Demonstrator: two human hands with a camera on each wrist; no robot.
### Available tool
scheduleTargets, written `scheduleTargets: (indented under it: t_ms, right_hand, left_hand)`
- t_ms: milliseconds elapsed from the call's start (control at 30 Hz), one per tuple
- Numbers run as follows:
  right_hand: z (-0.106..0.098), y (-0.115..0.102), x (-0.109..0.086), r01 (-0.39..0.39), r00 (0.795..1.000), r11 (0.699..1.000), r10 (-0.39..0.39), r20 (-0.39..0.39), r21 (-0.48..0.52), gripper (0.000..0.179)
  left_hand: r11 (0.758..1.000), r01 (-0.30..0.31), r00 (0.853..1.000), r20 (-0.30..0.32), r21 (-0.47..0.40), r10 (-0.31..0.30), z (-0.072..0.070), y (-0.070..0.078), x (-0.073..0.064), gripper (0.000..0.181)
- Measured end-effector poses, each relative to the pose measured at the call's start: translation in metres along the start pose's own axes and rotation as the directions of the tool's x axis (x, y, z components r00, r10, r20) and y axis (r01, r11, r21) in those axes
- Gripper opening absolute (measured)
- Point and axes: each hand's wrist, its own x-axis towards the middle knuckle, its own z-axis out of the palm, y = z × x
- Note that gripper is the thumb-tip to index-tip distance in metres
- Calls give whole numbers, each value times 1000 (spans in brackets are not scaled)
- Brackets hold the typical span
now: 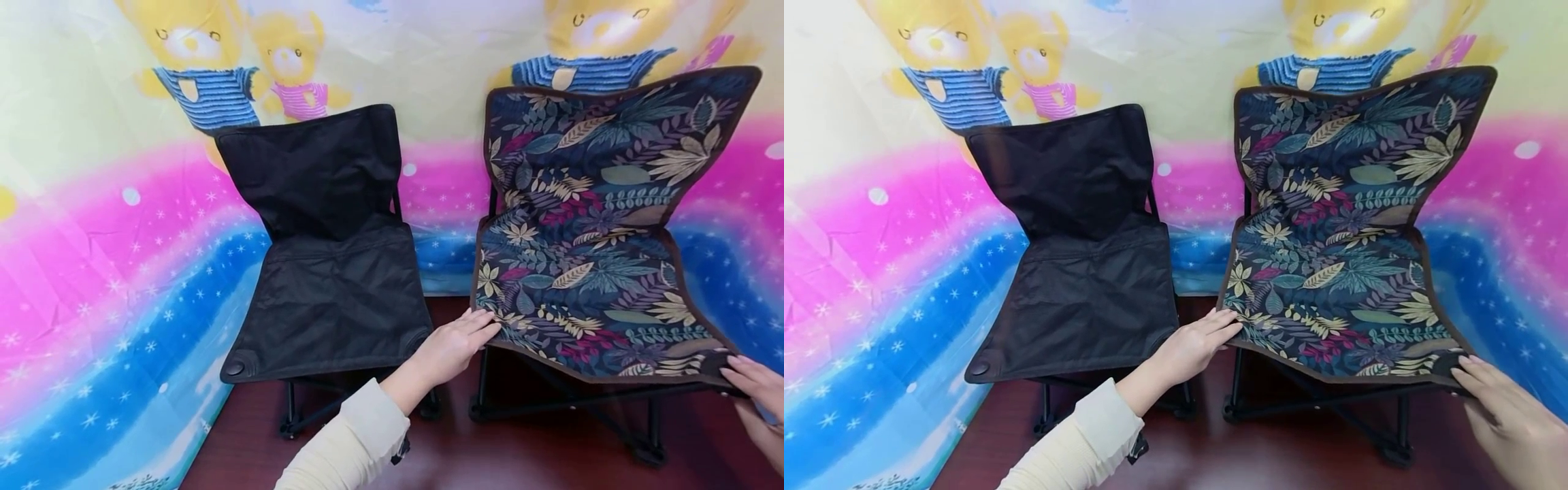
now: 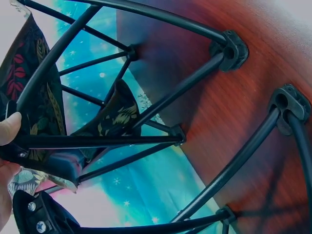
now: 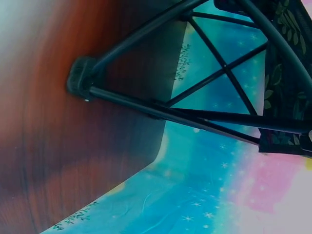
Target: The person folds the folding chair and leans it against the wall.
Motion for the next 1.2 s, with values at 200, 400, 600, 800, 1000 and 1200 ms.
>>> scheduleTargets:
  t_ms: [200, 400, 600, 800, 1000, 1200]
  right_hand:
    - [-1, -5, 6, -7, 1000, 1000, 7, -14, -1, 63]
    - [-2, -10, 16, 10, 1000, 999, -10, -11, 43, 35]
    - [-3, -15, 24, 22, 1000, 998, -21, -17, 56, 27]
    - [-4, -19, 29, 21, 1000, 999, -20, -19, 50, 34]
    - [-4, -25, 37, 26, 1000, 998, -25, -8, 50, 56]
    - [-4, -30, 46, 23, 999, 1000, -23, 26, 3, 70]
  left_hand:
    - [999, -1, 996, -93, -45, -3, 0, 2, 2, 35]
    - [997, 6, 994, -112, -74, -14, -4, 5, 5, 33]
    - [998, 20, 994, -106, -54, -26, -7, 5, 7, 32]
    - [995, 33, 991, -128, -98, -46, -8, 8, 9, 32]
    - [990, 25, 984, -170, -142, -49, -12, 9, 13, 31]
    - [993, 8, 978, -207, -117, -33, -16, 7, 18, 30]
